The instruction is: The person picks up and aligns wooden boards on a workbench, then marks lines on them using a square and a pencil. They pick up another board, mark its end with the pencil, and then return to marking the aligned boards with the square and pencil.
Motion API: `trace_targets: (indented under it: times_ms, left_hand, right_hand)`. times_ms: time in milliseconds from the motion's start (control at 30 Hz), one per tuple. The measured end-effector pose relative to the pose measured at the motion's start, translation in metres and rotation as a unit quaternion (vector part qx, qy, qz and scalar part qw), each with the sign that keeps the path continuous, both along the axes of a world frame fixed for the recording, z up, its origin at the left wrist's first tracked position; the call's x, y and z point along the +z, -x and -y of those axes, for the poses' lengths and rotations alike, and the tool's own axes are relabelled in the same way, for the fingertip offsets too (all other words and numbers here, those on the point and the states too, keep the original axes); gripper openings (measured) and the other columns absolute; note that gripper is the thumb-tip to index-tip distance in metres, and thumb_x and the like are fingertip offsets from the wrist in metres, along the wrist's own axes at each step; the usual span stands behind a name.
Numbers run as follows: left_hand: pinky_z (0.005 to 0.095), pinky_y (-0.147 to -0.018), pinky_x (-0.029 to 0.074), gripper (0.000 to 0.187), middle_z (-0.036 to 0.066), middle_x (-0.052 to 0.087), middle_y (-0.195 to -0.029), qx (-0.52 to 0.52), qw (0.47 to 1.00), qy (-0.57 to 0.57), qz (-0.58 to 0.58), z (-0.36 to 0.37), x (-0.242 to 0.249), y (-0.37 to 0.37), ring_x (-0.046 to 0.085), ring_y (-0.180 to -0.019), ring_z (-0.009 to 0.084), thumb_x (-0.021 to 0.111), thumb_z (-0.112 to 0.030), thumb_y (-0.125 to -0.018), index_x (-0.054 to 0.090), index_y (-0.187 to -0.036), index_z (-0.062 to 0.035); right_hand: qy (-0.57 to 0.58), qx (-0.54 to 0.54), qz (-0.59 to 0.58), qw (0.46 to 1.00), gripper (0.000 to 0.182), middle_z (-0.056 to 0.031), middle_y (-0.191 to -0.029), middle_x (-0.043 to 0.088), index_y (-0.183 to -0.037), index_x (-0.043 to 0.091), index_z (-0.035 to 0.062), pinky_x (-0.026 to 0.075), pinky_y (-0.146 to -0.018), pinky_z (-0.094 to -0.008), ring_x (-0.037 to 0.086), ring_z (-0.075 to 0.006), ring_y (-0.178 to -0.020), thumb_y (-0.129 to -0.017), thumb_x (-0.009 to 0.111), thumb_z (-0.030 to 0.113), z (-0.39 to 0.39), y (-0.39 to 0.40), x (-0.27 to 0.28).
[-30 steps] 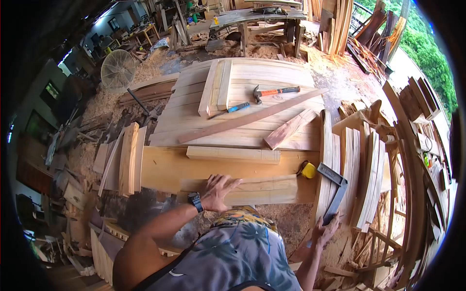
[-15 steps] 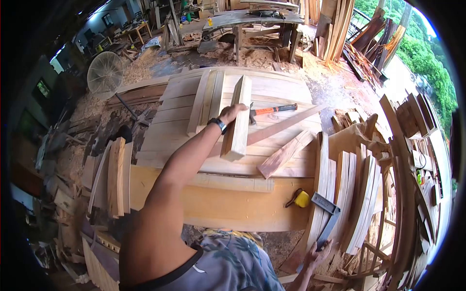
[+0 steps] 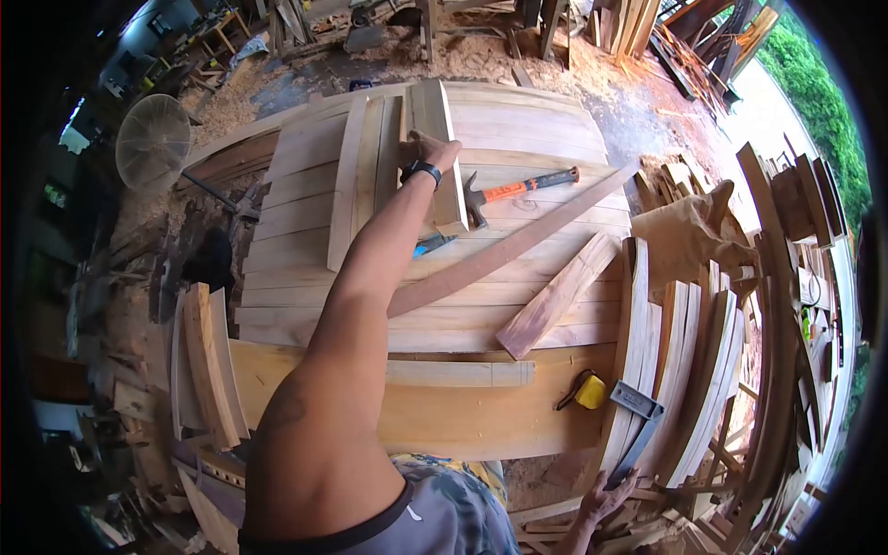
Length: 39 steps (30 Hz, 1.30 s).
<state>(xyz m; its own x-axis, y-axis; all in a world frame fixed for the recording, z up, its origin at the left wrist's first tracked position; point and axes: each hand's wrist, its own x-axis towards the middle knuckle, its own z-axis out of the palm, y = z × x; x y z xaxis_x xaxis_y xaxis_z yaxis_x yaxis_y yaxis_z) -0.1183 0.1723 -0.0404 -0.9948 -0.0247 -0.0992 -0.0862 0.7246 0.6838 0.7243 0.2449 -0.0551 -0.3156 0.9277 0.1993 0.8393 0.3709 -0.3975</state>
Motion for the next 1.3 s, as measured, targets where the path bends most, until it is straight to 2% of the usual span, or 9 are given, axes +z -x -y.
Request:
trace_targets:
  times_ms: [100,300,433,633,800,900,967,1067,1300]
  left_hand:
    - [0.0485,-0.127,0.015,0.128,0.037,0.014,-0.163,0.005,0.999,-0.040,-0.024,-0.009,-0.010,0.002,0.014,-0.154,0.0485,0.080,-0.041,-0.066,0.009,-0.159,0.0080]
    - [0.0573,-0.124,0.017,0.104,0.031,0.031,-0.156,-0.022,0.989,0.141,-0.040,0.000,0.025,-0.012,0.019,-0.151,0.0477,0.074,-0.043,-0.070,0.030,-0.156,-0.0026]
    - [0.0509,-0.120,0.025,0.091,0.028,0.045,-0.141,0.017,0.981,0.167,-0.099,-0.004,0.011,-0.024,0.038,-0.139,0.0409,0.073,-0.034,-0.071,0.038,-0.143,0.0091]
    - [0.0500,-0.122,0.022,0.107,0.032,0.030,-0.156,-0.020,0.972,0.226,-0.059,0.006,0.021,-0.051,0.028,-0.145,0.0454,0.073,-0.045,-0.072,0.030,-0.152,0.0125]
    - [0.0488,-0.106,0.034,0.102,0.031,0.041,-0.145,-0.042,0.972,0.215,-0.084,0.017,0.020,-0.065,0.041,-0.129,0.0415,0.070,-0.041,-0.073,0.034,-0.148,0.0169]
    - [0.0530,-0.116,0.025,0.100,0.029,0.036,-0.154,-0.042,0.950,0.276,-0.137,0.016,0.011,-0.068,0.034,-0.141,0.0440,0.067,-0.042,-0.076,0.032,-0.152,0.0132]
    - [0.0571,-0.125,0.008,0.102,0.025,0.023,-0.165,-0.057,0.975,0.173,-0.125,0.024,0.014,-0.074,0.015,-0.153,0.0469,0.067,-0.040,-0.076,0.027,-0.157,0.0071]
    - [0.0558,-0.127,-0.001,0.102,0.024,0.015,-0.169,-0.075,0.975,0.182,-0.101,0.026,0.018,-0.073,0.004,-0.157,0.0443,0.065,-0.040,-0.078,0.023,-0.160,0.0038]
    - [0.0493,-0.128,-0.006,0.097,0.023,0.014,-0.170,-0.046,0.972,0.213,-0.086,0.021,0.003,-0.076,0.006,-0.159,0.0374,0.056,-0.041,-0.084,0.018,-0.161,0.0051]
  right_hand:
    - [-0.007,0.009,0.031,0.999,0.079,-0.0242,-0.155,0.044,-0.158,0.036,0.0036,0.032,-0.119,-0.0510,0.040,-0.0426,-0.143,-0.091,0.071,0.029,0.001,-0.004,0.002]
    - [0.014,0.001,0.074,0.997,0.082,-0.0216,-0.161,0.038,-0.160,0.033,0.0052,0.028,-0.121,-0.0504,0.037,-0.0410,-0.147,-0.094,0.068,0.039,0.004,-0.003,0.001]
    - [0.020,-0.014,0.073,0.997,0.080,-0.0249,-0.159,0.039,-0.159,0.033,0.0038,0.029,-0.121,-0.0506,0.036,-0.0439,-0.146,-0.092,0.070,0.027,0.009,0.004,0.008]
    - [0.010,-0.013,0.090,0.996,0.081,-0.0258,-0.159,0.038,-0.159,0.031,0.0021,0.028,-0.121,-0.0516,0.035,-0.0442,-0.146,-0.095,0.068,0.034,0.005,0.006,0.002]
    - [0.025,-0.024,0.099,0.994,0.081,-0.0239,-0.159,0.039,-0.159,0.032,0.0037,0.028,-0.121,-0.0513,0.036,-0.0431,-0.146,-0.093,0.070,0.031,0.005,0.002,0.004]
    - [0.015,-0.013,0.089,0.996,0.081,-0.0233,-0.159,0.039,-0.160,0.032,0.0045,0.028,-0.121,-0.0511,0.036,-0.0425,-0.146,-0.092,0.070,0.029,0.005,-0.002,0.000]
    - [0.009,-0.022,0.097,0.995,0.081,-0.0219,-0.159,0.040,-0.159,0.034,0.0045,0.029,-0.120,-0.0490,0.038,-0.0412,-0.146,-0.091,0.069,0.030,0.005,0.000,0.000]
    - [-0.009,-0.020,0.101,0.995,0.082,-0.0211,-0.160,0.040,-0.159,0.033,0.0038,0.028,-0.121,-0.0494,0.036,-0.0406,-0.147,-0.092,0.069,0.032,0.005,-0.003,-0.007]
    - [-0.017,-0.013,0.060,0.998,0.081,-0.0206,-0.162,0.037,-0.160,0.031,0.0042,0.025,-0.123,-0.0480,0.033,-0.0402,-0.149,-0.095,0.067,0.035,0.010,0.001,-0.009]
